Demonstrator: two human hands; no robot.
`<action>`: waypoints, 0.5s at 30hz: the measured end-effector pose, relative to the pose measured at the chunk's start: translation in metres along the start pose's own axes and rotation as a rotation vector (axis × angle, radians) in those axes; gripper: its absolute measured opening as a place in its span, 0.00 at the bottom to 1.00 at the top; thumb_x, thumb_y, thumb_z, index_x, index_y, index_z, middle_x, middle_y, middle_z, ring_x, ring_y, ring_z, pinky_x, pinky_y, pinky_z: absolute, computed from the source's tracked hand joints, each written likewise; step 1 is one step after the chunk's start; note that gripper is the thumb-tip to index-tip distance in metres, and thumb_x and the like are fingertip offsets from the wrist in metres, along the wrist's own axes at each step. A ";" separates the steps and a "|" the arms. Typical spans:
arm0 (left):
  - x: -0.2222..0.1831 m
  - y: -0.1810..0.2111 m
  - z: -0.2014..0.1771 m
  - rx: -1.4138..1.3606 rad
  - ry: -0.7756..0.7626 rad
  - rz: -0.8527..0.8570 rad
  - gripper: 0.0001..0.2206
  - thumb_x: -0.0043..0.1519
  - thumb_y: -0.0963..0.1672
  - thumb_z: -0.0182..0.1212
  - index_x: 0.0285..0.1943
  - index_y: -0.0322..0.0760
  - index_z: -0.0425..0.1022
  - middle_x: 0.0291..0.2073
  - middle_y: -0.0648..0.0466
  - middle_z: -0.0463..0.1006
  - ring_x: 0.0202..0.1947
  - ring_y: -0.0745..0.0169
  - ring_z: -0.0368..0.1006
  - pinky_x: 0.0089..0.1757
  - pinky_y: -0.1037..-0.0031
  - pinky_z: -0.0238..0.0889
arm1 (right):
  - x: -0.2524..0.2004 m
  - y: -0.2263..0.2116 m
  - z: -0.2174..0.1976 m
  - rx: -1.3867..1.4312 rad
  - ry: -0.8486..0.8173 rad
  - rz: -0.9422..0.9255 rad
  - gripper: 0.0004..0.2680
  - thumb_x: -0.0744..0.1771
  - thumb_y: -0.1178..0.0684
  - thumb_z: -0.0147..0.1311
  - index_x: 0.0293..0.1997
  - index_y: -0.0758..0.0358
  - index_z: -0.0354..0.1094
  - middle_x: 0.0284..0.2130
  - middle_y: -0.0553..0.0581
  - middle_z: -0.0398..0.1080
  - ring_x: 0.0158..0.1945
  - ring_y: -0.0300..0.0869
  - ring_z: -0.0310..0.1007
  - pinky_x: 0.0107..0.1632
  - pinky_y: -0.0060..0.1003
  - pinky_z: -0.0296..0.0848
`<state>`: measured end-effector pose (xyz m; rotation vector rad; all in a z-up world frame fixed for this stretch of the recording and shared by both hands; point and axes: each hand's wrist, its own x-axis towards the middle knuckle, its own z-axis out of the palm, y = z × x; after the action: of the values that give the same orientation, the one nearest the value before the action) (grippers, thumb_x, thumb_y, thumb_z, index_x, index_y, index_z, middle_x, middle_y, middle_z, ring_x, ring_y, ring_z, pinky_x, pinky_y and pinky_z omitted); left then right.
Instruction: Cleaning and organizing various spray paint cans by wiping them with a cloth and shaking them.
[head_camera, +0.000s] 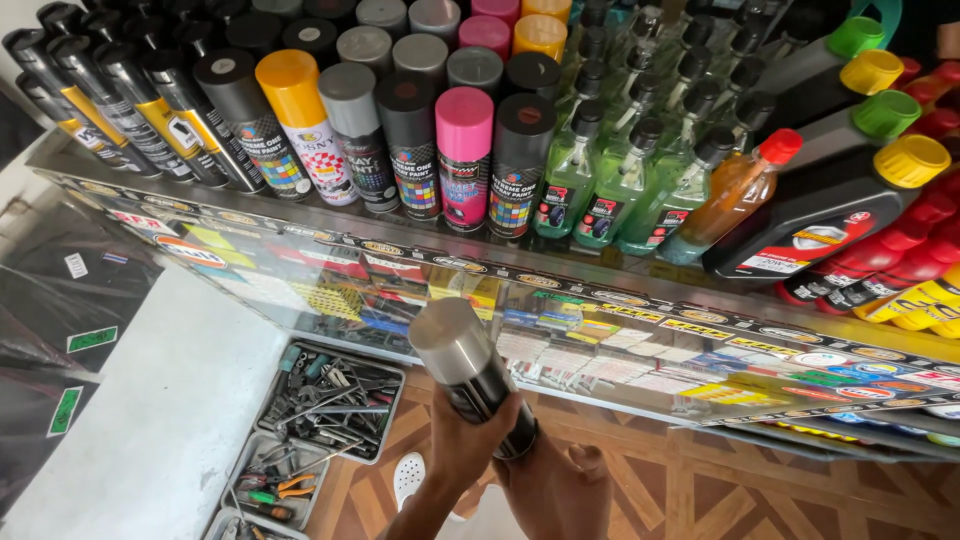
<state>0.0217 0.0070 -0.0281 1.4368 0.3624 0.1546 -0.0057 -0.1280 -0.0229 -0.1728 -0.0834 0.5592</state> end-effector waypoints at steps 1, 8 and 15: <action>0.000 0.004 0.000 0.024 -0.034 0.087 0.30 0.48 0.41 0.73 0.59 0.32 0.64 0.39 0.47 0.81 0.33 0.56 0.84 0.36 0.68 0.85 | -0.001 -0.005 -0.003 0.067 -0.024 0.061 0.33 0.62 0.46 0.58 0.70 0.78 0.46 0.67 0.72 0.57 0.71 0.54 0.56 0.74 0.46 0.52; -0.001 -0.003 -0.007 0.166 -0.104 0.137 0.36 0.44 0.44 0.76 0.62 0.31 0.63 0.43 0.47 0.83 0.37 0.58 0.85 0.38 0.71 0.82 | -0.018 -0.012 -0.041 0.037 0.008 0.242 0.31 0.59 0.48 0.52 0.67 0.75 0.52 0.65 0.73 0.60 0.73 0.59 0.54 0.77 0.55 0.45; 0.010 -0.014 -0.024 0.118 -0.334 0.202 0.34 0.43 0.43 0.77 0.61 0.34 0.66 0.43 0.48 0.83 0.39 0.55 0.84 0.40 0.66 0.81 | -0.016 -0.016 -0.031 0.089 0.732 0.223 0.35 0.55 0.47 0.31 0.69 0.79 0.48 0.59 0.76 0.56 0.64 0.63 0.55 0.73 0.62 0.51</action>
<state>0.0216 0.0305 -0.0451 1.5841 -0.0486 0.0550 -0.0068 -0.1545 -0.0510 -0.2926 0.6781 0.6910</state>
